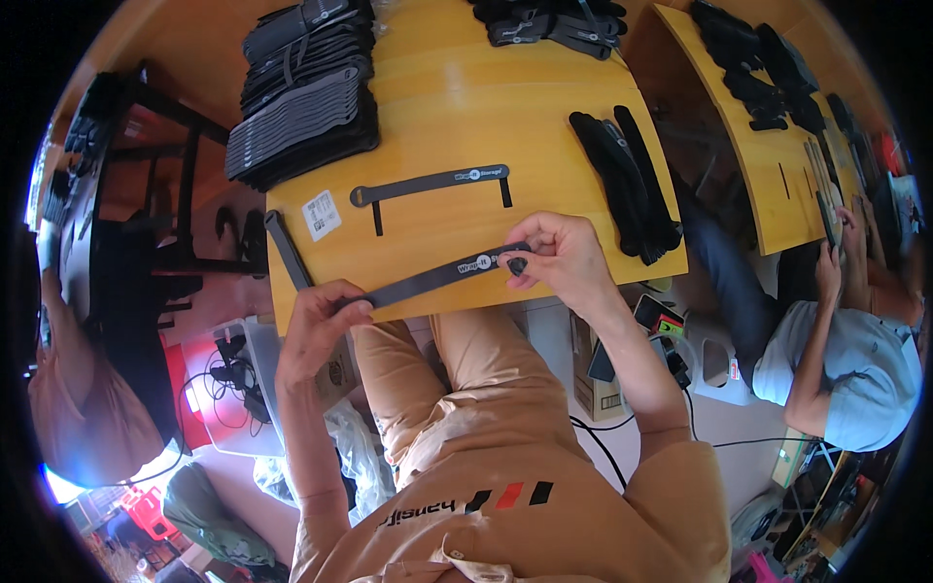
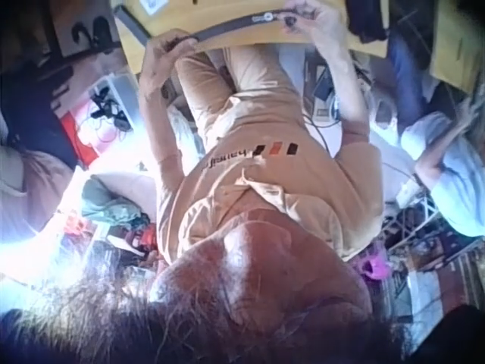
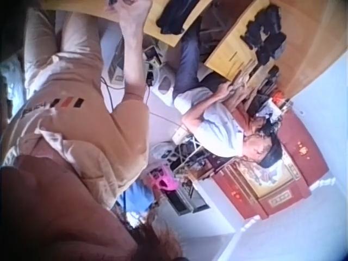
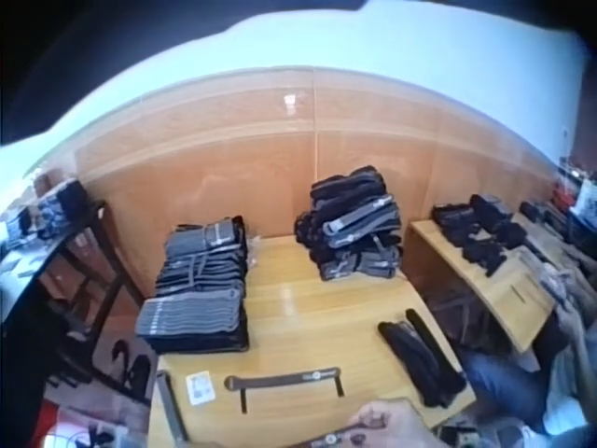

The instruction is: Assembling plastic buckles and components onto fabric straps at a workstation.

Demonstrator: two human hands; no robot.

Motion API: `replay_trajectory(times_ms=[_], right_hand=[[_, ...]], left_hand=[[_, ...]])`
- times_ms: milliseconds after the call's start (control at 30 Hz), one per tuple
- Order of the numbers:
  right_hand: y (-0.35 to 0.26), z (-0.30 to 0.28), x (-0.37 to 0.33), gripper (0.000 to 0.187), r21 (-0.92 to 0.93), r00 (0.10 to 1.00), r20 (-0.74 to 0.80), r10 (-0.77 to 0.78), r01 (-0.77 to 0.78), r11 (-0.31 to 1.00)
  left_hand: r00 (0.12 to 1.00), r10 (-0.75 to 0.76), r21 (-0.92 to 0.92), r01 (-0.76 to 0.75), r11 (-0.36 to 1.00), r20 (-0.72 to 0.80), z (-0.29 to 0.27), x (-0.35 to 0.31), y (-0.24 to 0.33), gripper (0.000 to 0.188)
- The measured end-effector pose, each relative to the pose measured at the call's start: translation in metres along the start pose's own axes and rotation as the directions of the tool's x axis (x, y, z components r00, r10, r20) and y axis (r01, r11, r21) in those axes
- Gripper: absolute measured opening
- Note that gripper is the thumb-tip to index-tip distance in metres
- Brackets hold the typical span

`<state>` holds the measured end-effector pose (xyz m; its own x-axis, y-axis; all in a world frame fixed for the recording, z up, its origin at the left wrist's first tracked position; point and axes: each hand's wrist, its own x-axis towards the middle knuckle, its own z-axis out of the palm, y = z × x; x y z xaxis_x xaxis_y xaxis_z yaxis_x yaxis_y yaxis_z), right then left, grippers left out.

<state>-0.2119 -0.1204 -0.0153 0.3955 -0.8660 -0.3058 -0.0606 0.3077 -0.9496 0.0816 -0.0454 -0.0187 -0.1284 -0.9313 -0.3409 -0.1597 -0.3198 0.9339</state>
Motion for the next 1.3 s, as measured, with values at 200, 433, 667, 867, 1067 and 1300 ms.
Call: replay_trajectory(times_ms=[200,433,667,867,1067,1300], right_hand=[[0.022,0.001,0.023,0.009,0.073,0.988,-0.146,-0.040,0.051,0.996],[0.030,-0.014,0.052,0.011,0.012,0.966,-0.222,-0.134,0.140,0.990],[0.029,-0.009,0.079,0.009,-0.016,0.928,-0.351,-0.124,0.127,0.992],[0.047,-0.014,0.092,0.011,-0.138,0.885,-0.398,-0.241,0.202,0.970],[0.049,-0.017,0.089,0.017,-0.224,0.887,-0.399,-0.233,0.152,0.963],[0.042,-0.011,0.089,0.018,-0.132,0.865,-0.459,-0.200,0.157,0.979]], left_hand=[[0.969,-0.048,-0.113,0.021,0.993,-0.243,0.003,0.030,0.000,0.010],[0.908,-0.007,-0.225,-0.096,0.970,-0.420,0.006,0.062,-0.018,0.013],[0.795,0.147,0.108,-0.103,0.989,-0.589,0.009,0.085,-0.012,0.014],[0.748,0.187,0.189,-0.084,0.978,-0.637,0.013,0.096,-0.009,0.013],[0.724,0.176,0.202,-0.051,0.978,-0.667,0.016,0.099,-0.012,0.013],[0.721,0.162,0.161,-0.071,0.984,-0.674,0.019,0.102,-0.012,0.012]])
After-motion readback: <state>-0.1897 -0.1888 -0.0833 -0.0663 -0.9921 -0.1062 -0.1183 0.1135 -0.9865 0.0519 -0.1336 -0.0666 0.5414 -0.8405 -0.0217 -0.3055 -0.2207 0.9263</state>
